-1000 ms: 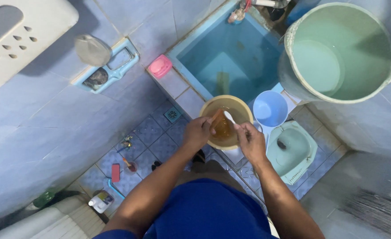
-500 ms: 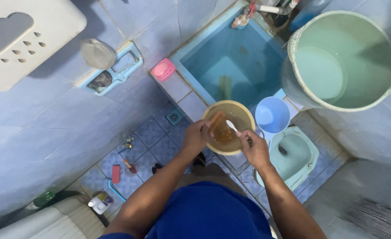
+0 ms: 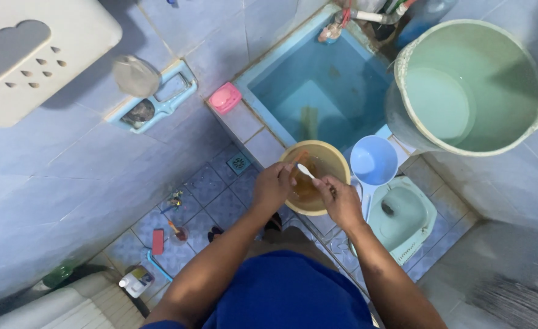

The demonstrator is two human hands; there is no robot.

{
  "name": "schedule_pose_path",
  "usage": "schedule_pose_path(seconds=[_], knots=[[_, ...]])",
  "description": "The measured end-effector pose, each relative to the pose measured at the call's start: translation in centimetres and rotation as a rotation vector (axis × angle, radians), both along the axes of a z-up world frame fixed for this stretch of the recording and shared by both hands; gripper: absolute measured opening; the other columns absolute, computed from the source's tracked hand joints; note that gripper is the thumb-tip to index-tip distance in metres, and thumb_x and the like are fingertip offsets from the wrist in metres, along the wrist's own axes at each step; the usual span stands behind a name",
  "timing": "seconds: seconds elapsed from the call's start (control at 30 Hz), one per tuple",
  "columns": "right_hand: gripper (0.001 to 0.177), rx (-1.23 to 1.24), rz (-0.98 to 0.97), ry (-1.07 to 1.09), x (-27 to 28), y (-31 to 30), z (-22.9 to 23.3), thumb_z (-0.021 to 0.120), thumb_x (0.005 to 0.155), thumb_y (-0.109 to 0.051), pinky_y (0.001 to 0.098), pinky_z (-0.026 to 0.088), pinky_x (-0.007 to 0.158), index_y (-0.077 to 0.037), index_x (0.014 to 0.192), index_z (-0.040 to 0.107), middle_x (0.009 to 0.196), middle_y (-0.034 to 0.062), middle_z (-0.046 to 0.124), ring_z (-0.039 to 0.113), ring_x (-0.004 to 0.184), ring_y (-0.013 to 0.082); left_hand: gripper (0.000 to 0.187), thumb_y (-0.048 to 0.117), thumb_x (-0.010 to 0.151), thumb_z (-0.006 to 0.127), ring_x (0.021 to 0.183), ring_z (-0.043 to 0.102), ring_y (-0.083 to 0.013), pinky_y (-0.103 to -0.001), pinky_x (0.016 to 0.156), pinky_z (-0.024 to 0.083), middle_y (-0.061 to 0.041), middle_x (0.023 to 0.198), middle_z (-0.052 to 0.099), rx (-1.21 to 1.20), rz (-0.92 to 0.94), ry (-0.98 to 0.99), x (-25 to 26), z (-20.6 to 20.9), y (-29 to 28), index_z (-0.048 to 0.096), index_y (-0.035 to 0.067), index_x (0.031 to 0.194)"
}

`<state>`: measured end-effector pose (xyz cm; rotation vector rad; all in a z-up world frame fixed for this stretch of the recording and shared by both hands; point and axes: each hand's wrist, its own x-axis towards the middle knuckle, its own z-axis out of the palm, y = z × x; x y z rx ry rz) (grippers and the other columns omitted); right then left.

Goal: Cleaning a wall-mounted organizer and various bathroom items using a sponge and water.

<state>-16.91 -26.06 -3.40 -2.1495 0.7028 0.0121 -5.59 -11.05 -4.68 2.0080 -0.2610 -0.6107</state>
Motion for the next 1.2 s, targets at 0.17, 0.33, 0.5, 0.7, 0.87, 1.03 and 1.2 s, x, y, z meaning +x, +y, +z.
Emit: schedule_pose_path(seconds=[0.17,0.33,0.5,0.7,0.87,1.03,1.2], knots=[[0.022,-0.327,0.117,0.304,1.9,-2.6,-9.3,0.059,0.101,-0.024,0.0435,0.057,0.076,-0.01,0.114,0.07,0.095,0.0166,0.075,0.075,0.086,0.0324,0.026,0.021,0.101,0.055,0.085,0.071,-0.0307,-0.037,0.077,0.054,-0.016,0.093,0.073,-0.057,0.005,-0.183,0.6,-7.5,1.4,0.073,0.004,0.112],[0.041,-0.645,0.28,0.318,6.2,-0.4,-11.7,0.058,0.095,-0.013,0.045,0.059,0.08,-0.006,0.136,0.058,0.115,0.0193,0.072,0.074,0.098,0.0362,0.024,0.019,0.102,0.059,0.097,0.068,-0.0341,-0.039,0.083,0.052,-0.021,0.107,0.072,-0.011,-0.062,-0.294,0.5,-10.2,1.5,0.071,0.002,0.113],[0.034,-0.334,0.25,0.414,3.2,-0.8,-2.0,0.056,0.098,-0.023,0.0486,0.053,0.089,-0.028,0.128,0.07,0.109,0.0175,0.072,0.069,0.104,0.0381,0.029,0.026,0.102,0.053,0.083,0.076,-0.0258,-0.035,0.074,0.057,-0.012,0.091,0.075,-0.145,0.037,-0.059,0.6,-5.5,1.9,0.068,0.006,0.118],[0.029,-0.147,-0.025,0.023,-0.2,-0.9,-0.4,0.064,0.103,-0.035,0.0433,0.053,0.068,-0.009,0.102,0.073,0.076,0.0168,0.071,0.069,0.07,0.0341,0.025,0.026,0.101,0.059,0.083,0.073,-0.031,-0.039,0.073,0.055,-0.015,0.091,0.074,0.009,0.062,-0.193,-0.3,-3.4,1.3,0.074,0.01,0.115],[0.023,-0.023,-0.054,-0.17,-0.1,0.3,-0.4,0.065,0.1,-0.028,0.0382,0.052,0.062,-0.006,0.103,0.073,0.073,0.0171,0.069,0.068,0.063,0.0296,0.026,0.025,0.1,0.057,0.085,0.073,-0.0324,-0.04,0.074,0.056,-0.016,0.096,0.074,-0.01,0.001,-0.154,-1.1,0.2,0.0,0.073,0.012,0.115],[0.023,-0.066,-0.042,-0.206,-0.2,0.4,-2.2,0.065,0.101,-0.027,0.0379,0.053,0.064,-0.006,0.104,0.074,0.079,0.0183,0.07,0.07,0.069,0.0316,0.024,0.02,0.101,0.056,0.092,0.071,-0.0355,-0.041,0.078,0.056,-0.019,0.101,0.073,-0.114,0.014,-0.335,-1.5,-4.5,-0.6,0.072,0.008,0.115],[0.026,-0.011,-0.047,-0.015,-0.9,0.7,-1.5,0.064,0.101,-0.03,0.0422,0.053,0.067,-0.006,0.102,0.074,0.079,0.0207,0.07,0.067,0.068,0.0363,0.024,0.02,0.099,0.058,0.084,0.073,-0.0336,-0.041,0.075,0.055,-0.018,0.091,0.073,0.003,0.096,-0.157,-0.4,-2.2,0.0,0.073,0.009,0.114]])
